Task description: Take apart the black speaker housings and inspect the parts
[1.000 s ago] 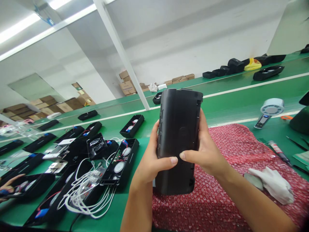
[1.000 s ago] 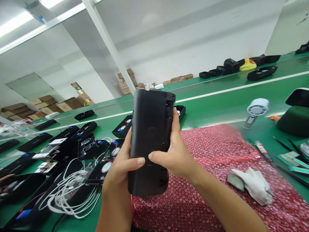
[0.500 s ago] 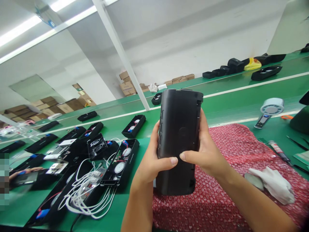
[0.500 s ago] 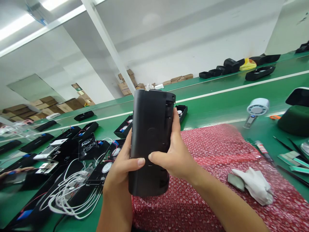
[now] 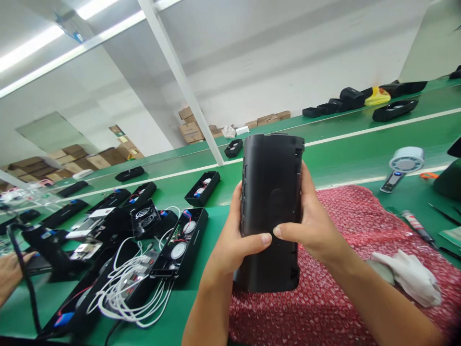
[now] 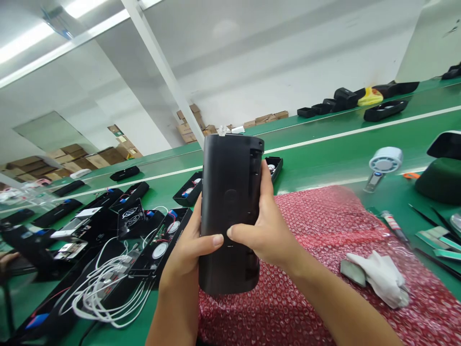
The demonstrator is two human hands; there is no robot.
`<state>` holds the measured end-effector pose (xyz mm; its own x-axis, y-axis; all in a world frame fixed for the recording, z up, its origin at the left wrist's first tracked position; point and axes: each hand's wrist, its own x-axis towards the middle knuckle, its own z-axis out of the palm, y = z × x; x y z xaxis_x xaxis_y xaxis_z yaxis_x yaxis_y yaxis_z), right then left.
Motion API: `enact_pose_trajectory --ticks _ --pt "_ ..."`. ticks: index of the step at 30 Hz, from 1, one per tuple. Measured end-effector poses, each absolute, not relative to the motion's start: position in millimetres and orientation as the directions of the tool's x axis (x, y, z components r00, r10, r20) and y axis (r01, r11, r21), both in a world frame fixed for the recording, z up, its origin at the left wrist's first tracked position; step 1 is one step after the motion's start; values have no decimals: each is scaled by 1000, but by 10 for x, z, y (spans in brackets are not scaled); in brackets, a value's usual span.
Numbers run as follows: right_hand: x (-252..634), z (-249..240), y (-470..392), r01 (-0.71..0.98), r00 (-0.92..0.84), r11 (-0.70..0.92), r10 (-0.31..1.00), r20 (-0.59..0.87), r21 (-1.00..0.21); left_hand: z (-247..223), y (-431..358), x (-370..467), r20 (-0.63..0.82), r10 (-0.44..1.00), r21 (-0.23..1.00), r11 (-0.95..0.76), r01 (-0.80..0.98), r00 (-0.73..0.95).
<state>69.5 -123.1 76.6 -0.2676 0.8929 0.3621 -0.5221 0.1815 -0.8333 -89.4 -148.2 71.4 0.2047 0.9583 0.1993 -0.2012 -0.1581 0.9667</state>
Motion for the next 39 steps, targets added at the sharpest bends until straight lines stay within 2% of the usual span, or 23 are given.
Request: enact_pose_trajectory --ticks 13,19,22,24,26,29,31,33,36,37,39 --pt "678 725 -1174 -556 -287 133 895 340 -821 716 -1492 -879 159 972 974 -127 -185 170" --pt "758 666 -1086 -533 -378 152 838 395 -832 719 -1507 -901 222 966 971 -208 -114 133" --pt "796 614 -1049 -514 -442 181 782 440 -838 697 -1517 -903 291 957 957 -291 22 5" --pt "762 590 -1076 -506 -439 181 787 433 -843 658 -1514 -862 402 910 909 -383 164 -104" --pt "671 576 -1127 -502 -420 183 803 423 -845 599 -1509 -791 551 811 811 -464 357 -196" --pt "525 558 -1136 -519 -327 231 836 440 -823 521 -1539 -691 711 675 620 -470 628 -197" --pt "504 517 -1035 -550 -274 232 857 436 -802 517 -1610 -673 746 652 526 -454 719 -134" --pt "567 423 -856 -602 -339 136 849 406 -787 571 -1716 -709 729 684 496 -491 716 -36" --pt "741 178 -563 -628 -502 -96 808 307 -772 724 -1866 -840 645 757 607 -590 533 104" --pt "791 86 -487 -633 -519 -155 812 267 -758 778 -1894 -896 618 779 660 -589 466 109" --pt "849 -77 -382 -660 -508 -226 836 205 -716 873 -1906 -1017 576 817 744 -532 404 14"
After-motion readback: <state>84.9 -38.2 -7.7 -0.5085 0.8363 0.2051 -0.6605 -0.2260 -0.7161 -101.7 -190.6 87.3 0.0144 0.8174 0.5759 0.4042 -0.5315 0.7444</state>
